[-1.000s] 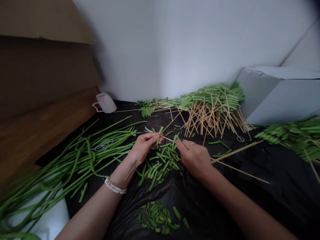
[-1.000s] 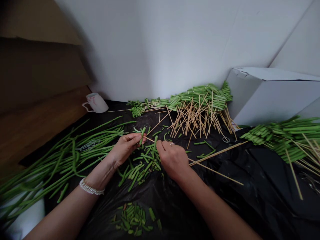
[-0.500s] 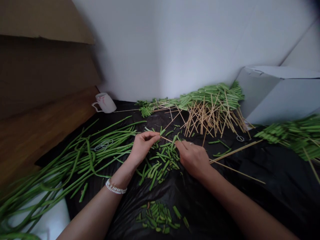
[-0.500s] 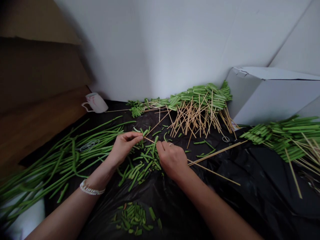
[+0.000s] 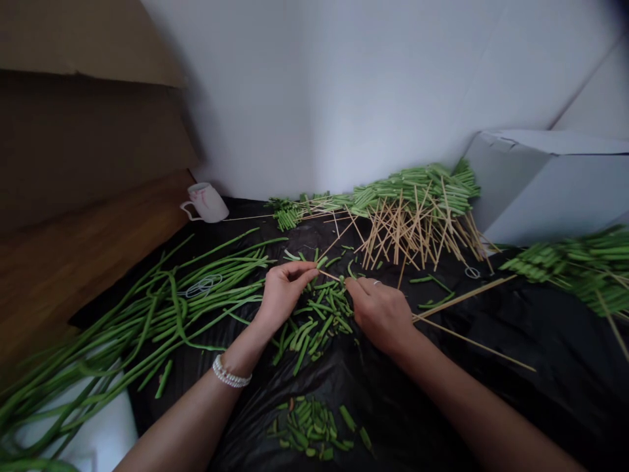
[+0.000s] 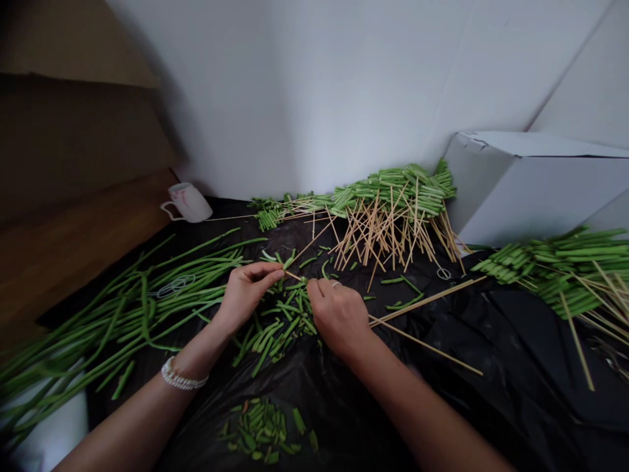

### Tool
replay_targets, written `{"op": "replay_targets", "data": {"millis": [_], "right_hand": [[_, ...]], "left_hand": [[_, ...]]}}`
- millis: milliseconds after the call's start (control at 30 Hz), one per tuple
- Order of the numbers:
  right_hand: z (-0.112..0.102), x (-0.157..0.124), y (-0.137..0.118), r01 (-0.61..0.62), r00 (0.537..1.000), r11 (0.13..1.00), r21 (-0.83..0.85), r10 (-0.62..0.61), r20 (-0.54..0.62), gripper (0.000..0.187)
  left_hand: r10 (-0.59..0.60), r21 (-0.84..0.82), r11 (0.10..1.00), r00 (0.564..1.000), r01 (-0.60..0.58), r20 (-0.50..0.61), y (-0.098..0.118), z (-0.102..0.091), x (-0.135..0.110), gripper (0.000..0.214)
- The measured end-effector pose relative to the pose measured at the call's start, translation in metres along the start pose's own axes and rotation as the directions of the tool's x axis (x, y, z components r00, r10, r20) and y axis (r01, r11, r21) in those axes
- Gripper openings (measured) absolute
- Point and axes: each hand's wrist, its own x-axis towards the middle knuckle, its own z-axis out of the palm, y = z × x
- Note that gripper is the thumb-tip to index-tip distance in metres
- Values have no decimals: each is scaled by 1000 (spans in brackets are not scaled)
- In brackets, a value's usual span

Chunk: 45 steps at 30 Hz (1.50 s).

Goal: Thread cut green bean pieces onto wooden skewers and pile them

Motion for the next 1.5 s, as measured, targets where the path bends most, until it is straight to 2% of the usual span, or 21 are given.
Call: {"op": "replay_targets", "data": {"millis": [67, 133, 233, 333, 500, 733, 900, 1067, 1500], "right_hand": [[1, 0, 1, -1, 1000, 1000, 1, 2, -29, 21], [1, 0, 1, -17, 999, 1000, 0, 17, -39, 21], [2, 0, 1, -27, 999, 1000, -1, 27, -29, 21], [1, 0, 0, -20, 1000, 1000, 4, 20, -22, 22], [-2, 0, -3, -46, 999, 999, 20, 45, 15, 22], [-3, 0, -5, -69, 995, 997, 32, 66, 69, 20], [-1, 0, -5, -57, 997, 998, 27, 56, 48, 19], [-1, -1, -6, -38, 999, 998, 41, 36, 30, 19], [5, -2, -8, 9, 1000, 999, 53, -9, -9, 16]], "left_hand": [[-43, -113, 993, 999, 46, 24, 0, 0, 0, 21], [-146, -288, 944, 986, 162, 76, 0, -1, 0, 24], [-349, -483, 776, 914, 405, 207, 0, -2, 1, 23], [-429, -537, 664, 853, 520, 297, 0, -3, 2, 20], [-390, -500, 697, 857, 514, 337, 1, -3, 1, 15], [-374, -441, 752, 868, 490, 328, -1, -1, -1, 18], [-354, -413, 775, 870, 478, 343, 0, 1, -4, 18], [-380, -369, 776, 846, 512, 375, 3, 6, -9, 20], [-340, -246, 869, 880, 429, 332, -1, 11, -12, 21]]}}
